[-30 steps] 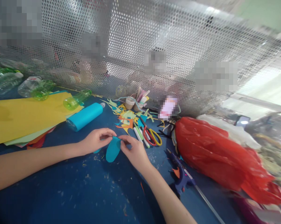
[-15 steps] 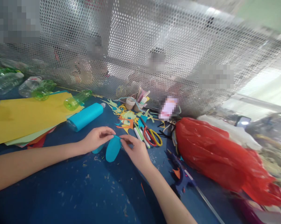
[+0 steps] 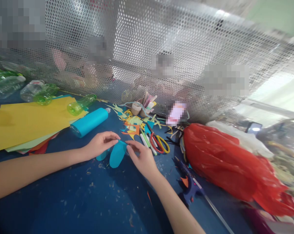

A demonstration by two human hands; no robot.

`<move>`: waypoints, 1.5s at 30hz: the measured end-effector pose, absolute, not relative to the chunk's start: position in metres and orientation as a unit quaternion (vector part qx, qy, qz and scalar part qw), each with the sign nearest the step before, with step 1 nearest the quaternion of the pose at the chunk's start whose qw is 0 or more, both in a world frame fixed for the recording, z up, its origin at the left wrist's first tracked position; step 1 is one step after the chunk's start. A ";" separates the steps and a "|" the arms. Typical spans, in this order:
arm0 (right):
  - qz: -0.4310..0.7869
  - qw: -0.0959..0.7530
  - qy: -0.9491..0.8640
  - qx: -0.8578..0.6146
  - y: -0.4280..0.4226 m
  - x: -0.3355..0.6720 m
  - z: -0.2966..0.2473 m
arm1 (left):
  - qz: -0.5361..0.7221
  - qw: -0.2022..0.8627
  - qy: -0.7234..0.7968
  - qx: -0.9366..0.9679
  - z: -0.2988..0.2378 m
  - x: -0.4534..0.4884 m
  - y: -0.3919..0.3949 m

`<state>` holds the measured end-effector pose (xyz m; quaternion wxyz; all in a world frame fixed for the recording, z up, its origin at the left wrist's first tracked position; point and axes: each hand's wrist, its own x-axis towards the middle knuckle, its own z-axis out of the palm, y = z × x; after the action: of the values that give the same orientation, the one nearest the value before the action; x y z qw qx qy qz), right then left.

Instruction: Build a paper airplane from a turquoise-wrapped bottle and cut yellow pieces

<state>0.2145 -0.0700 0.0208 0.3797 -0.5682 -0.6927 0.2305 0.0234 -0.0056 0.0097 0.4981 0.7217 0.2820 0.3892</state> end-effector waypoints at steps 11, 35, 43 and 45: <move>0.162 0.369 -0.695 -0.596 -0.070 0.214 0.015 | 0.387 0.519 0.284 0.707 0.012 0.025 -0.010; -0.147 0.371 -0.811 -0.428 -0.086 0.196 0.032 | 0.372 0.562 0.275 0.686 0.024 0.028 -0.033; 0.031 0.416 -0.724 -0.550 -0.080 0.203 0.039 | 0.346 0.531 0.292 0.716 0.025 0.027 -0.030; 0.100 0.422 -0.716 -0.547 -0.077 0.205 0.036 | 0.340 0.534 0.284 0.720 0.026 0.027 -0.031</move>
<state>0.2049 -0.0771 0.0359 0.4224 -0.5474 -0.7155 0.0997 0.0271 -0.0306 0.0260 0.5340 0.7201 0.2840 0.3401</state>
